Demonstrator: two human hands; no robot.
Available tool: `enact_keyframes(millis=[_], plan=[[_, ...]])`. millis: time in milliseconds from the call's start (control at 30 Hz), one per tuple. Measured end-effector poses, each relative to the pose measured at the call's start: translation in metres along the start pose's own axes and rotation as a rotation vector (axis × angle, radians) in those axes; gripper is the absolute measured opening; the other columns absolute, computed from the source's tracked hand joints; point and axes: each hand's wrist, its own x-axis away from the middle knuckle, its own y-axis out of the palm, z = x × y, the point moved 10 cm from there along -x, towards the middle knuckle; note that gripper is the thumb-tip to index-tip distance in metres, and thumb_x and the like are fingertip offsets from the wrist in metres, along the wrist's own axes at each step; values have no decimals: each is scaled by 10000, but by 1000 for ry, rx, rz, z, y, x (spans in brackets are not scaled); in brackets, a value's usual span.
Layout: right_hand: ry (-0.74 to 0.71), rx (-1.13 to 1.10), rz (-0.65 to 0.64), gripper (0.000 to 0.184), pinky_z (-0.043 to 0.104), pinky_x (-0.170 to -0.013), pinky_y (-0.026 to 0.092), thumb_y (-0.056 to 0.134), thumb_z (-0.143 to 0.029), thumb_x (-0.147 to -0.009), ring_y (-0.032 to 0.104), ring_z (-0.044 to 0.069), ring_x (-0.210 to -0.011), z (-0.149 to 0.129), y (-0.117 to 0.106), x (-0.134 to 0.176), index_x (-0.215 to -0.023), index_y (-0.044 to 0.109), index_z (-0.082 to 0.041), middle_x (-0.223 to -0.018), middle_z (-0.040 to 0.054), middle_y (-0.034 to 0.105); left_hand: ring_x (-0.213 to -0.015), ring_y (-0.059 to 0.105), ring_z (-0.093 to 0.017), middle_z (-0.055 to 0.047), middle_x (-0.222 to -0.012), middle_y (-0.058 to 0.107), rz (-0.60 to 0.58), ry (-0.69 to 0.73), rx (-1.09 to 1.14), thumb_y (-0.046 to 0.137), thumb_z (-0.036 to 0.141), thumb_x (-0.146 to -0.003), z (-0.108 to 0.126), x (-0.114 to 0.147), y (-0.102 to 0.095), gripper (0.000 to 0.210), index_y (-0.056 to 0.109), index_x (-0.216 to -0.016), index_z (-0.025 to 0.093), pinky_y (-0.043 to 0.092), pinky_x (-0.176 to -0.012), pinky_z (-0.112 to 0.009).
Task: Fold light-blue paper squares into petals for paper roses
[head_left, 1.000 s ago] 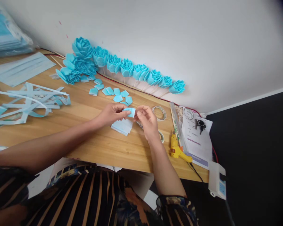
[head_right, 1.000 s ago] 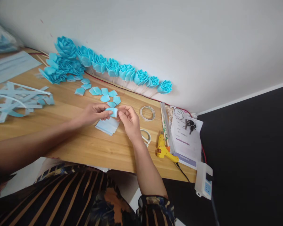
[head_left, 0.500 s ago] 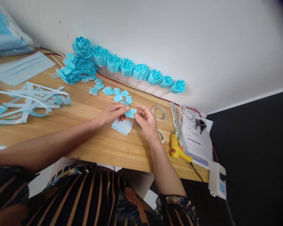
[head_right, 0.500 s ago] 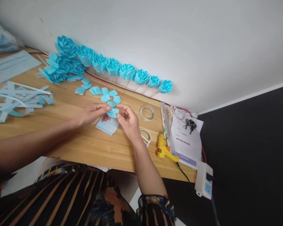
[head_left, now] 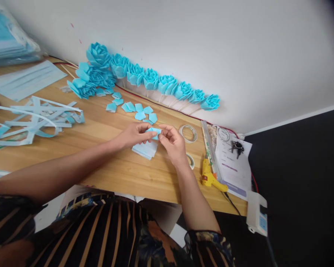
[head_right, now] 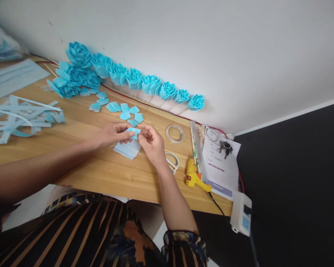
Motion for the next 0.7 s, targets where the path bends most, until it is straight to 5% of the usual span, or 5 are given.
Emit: enact_keyframes(millis=[700], plan=[[-7, 5, 31, 247, 257, -664, 477, 637, -257, -798, 553, 102, -670, 0, -2, 1, -1043, 628, -229, -737, -41, 580, -528, 502, -84, 5, -608, 594, -16, -31, 25, 706, 370, -739, -8, -3, -1, 248, 582, -731, 155, 402, -482, -190]])
